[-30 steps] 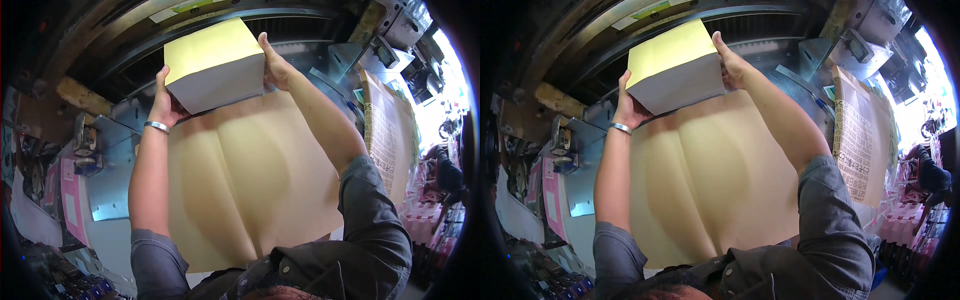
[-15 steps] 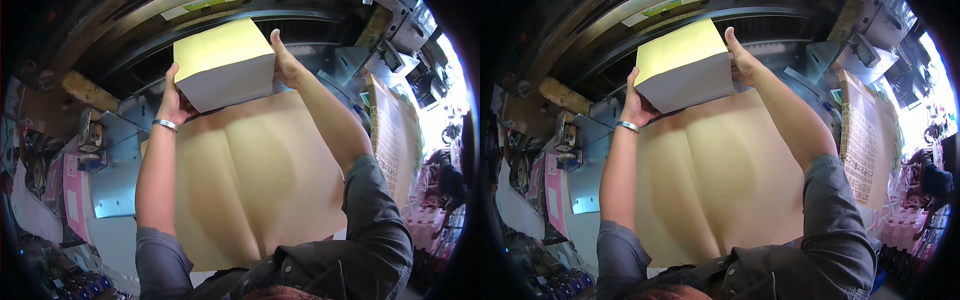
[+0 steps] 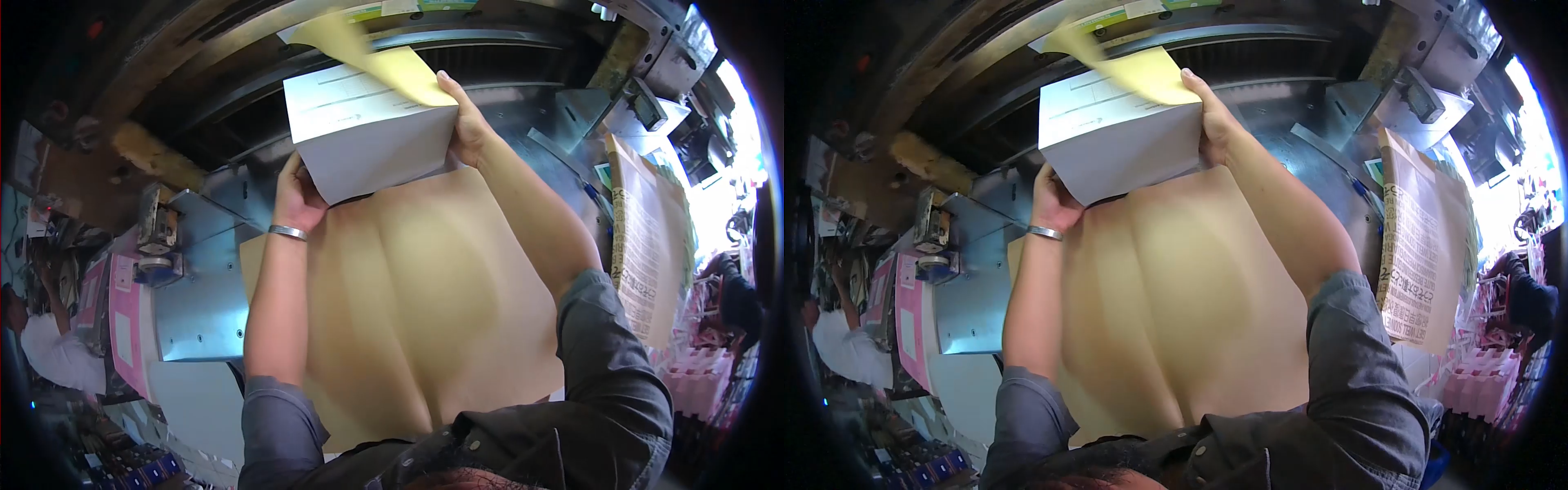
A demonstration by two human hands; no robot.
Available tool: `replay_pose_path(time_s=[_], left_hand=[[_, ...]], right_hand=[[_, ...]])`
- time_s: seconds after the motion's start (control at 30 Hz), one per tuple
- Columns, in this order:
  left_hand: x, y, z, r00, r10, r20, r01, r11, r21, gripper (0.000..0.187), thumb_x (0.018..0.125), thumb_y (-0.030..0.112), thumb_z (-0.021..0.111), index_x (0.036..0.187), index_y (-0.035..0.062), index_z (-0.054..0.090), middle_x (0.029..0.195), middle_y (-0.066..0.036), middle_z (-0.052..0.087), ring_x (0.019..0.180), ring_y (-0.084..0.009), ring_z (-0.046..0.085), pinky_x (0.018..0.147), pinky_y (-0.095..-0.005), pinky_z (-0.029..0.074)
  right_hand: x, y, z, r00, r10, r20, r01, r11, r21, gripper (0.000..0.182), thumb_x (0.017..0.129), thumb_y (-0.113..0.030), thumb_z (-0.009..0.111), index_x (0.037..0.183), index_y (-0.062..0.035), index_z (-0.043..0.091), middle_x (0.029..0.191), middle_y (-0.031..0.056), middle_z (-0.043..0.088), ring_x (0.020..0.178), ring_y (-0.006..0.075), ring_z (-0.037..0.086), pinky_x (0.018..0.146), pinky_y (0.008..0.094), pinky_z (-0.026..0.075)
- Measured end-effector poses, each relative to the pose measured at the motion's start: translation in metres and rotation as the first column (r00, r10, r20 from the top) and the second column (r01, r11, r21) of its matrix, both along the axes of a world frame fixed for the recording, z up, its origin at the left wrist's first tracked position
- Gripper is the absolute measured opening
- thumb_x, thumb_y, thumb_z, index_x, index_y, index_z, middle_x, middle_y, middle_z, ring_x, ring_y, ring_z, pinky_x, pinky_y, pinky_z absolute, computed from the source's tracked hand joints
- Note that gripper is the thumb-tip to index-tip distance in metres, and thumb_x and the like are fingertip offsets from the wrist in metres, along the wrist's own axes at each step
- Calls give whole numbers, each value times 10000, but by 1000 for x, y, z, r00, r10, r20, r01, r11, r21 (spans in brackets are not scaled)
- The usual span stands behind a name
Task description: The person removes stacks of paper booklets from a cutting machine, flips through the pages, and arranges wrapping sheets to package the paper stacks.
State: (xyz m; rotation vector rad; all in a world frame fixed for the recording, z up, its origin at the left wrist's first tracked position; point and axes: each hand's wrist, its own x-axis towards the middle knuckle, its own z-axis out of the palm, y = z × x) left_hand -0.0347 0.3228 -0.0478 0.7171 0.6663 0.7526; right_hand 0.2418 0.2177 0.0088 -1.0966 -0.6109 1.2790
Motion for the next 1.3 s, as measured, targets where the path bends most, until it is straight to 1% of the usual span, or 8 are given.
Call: replay_pose_path(time_s=[0.13,0.53,0.77,0.87,0.97,1.07,1.17,1.3], left_hand=[[-7,-7,-2,991,6,132,-3,1000,-25,531,1009,450,536,1374,72,613,1342,-93,659,1240,-282,624,1047,-454,508],[-40,-20,17,914,11,406,-26,999,30,580,1030,497,522,1430,78,557,1395,-85,634,1288,-285,605,1089,-470,503],[-68,-34,32,916,185,357,-237,965,108,581,1028,535,503,1405,101,586,1387,-78,647,1312,-324,583,1127,-530,462],[-81,-34,37,885,149,440,-199,977,69,588,1024,544,503,1393,96,595,1376,-76,656,1321,-328,578,1140,-530,451],[-101,-40,26,754,-171,634,60,979,193,606,1020,546,509,1411,89,583,1417,-89,632,1341,-338,562,1155,-536,434],[-106,-87,20,836,56,546,-128,987,96,570,1048,496,510,1456,100,536,1428,-95,611,1323,-330,579,1085,-519,510],[-108,-136,12,838,246,487,-259,965,-43,623,1033,524,513,1474,85,537,1510,-114,559,1427,-354,475,1199,-536,379],[-114,-198,-2,836,149,529,-205,977,50,620,1047,512,502,1515,105,494,1541,-113,530,1433,-351,470,1194,-542,386]], right_hand=[[-7,4,0,997,-71,18,71,997,-22,874,893,-751,561,1447,-75,578,1387,191,627,1264,306,583,1086,462,410],[-43,7,39,1000,19,-2,-19,994,107,834,863,-730,610,1410,-101,617,1407,178,617,1296,310,554,1119,473,383],[-84,-18,82,998,56,3,-55,977,208,842,859,-712,631,1433,-97,602,1448,166,601,1322,330,542,1146,437,356],[-86,-16,86,996,89,31,-93,972,216,789,914,-699,578,1436,-107,585,1423,119,624,1347,287,533,1151,454,358],[-90,-34,87,985,162,59,-172,946,275,795,953,-694,526,1491,-108,530,1472,118,585,1390,296,500,1173,462,341],[-103,-78,95,990,71,121,-90,983,163,816,982,-683,490,1553,-102,449,1539,119,523,1425,306,465,1187,492,327],[-109,-121,89,994,67,90,-78,988,135,845,979,-674,502,1587,-98,392,1603,134,448,1466,323,422,1200,549,304],[-113,-180,82,997,34,76,-38,998,57,803,978,-629,524,1565,-91,420,1580,151,473,1447,325,443,1194,523,327]])
